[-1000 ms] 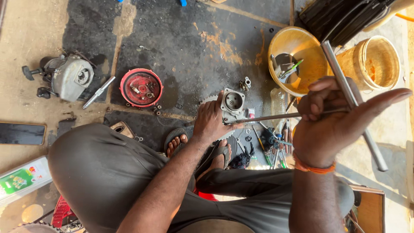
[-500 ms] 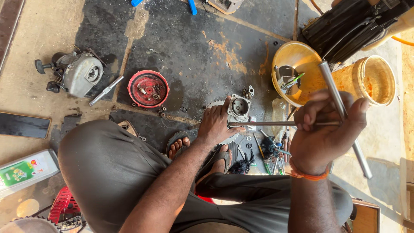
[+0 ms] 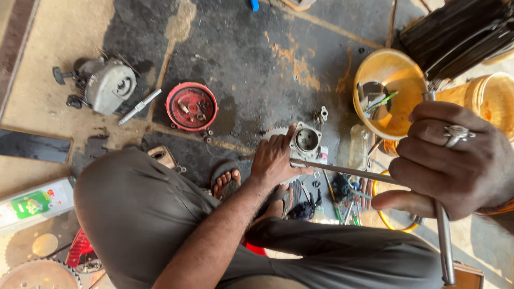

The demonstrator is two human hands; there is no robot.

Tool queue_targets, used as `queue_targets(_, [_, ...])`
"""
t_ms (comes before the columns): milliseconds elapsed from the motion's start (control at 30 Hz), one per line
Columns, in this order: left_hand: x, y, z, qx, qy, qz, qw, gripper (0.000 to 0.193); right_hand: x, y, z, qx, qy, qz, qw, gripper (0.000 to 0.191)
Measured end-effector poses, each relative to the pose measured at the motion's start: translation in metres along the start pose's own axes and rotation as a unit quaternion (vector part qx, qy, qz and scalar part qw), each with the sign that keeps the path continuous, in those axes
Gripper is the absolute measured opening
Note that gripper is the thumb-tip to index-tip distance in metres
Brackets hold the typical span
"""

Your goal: The person assembles a small engine cylinder head, inserting bolts and tightening them with a T-handle wrench. The person handles the cylinder head, bolts, and wrench, working on the floor surrounded by tools and engine parts.

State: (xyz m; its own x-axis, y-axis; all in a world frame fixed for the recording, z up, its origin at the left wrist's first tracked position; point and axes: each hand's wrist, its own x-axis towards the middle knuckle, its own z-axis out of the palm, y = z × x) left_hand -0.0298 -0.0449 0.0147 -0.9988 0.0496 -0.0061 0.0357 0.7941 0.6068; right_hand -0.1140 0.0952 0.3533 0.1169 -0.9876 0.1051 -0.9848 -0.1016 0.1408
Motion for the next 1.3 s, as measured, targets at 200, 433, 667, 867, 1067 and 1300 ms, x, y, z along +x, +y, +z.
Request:
queue_targets(200, [-0.002,-0.008,0.009,0.041,0.069,0.055,0.995,0.148,-0.005,-0.013,0.018,0.1,0.148,0.129,0.975,0.055])
queue_targets(433, [-0.003,-0.008,0.01,0.018,-0.002,0.032,0.999,0.147,0.006,-0.029,0.048,0.1,0.328,0.224,0.912,0.056])
queue_targets(667, [-0.003,-0.005,0.003,0.023,0.101,0.068,0.992,0.143,0.009,-0.063,0.072,0.206,0.509,0.397,0.735,0.074])
queue_targets(867, [-0.007,-0.009,0.013,0.005,0.067,0.057,0.996,0.141,-0.022,-0.09,0.075,0.43,0.608,0.507,0.434,0.076])
queue_targets(1067, [-0.005,-0.009,0.013,0.009,0.104,0.074,0.992,0.139,-0.056,-0.068,0.083,0.425,0.624,0.482,0.445,0.069])
queue_targets(1300, [-0.006,-0.007,0.01,0.001,0.103,0.065,0.993,0.138,-0.052,-0.059,0.095,0.396,0.603,0.508,0.47,0.067])
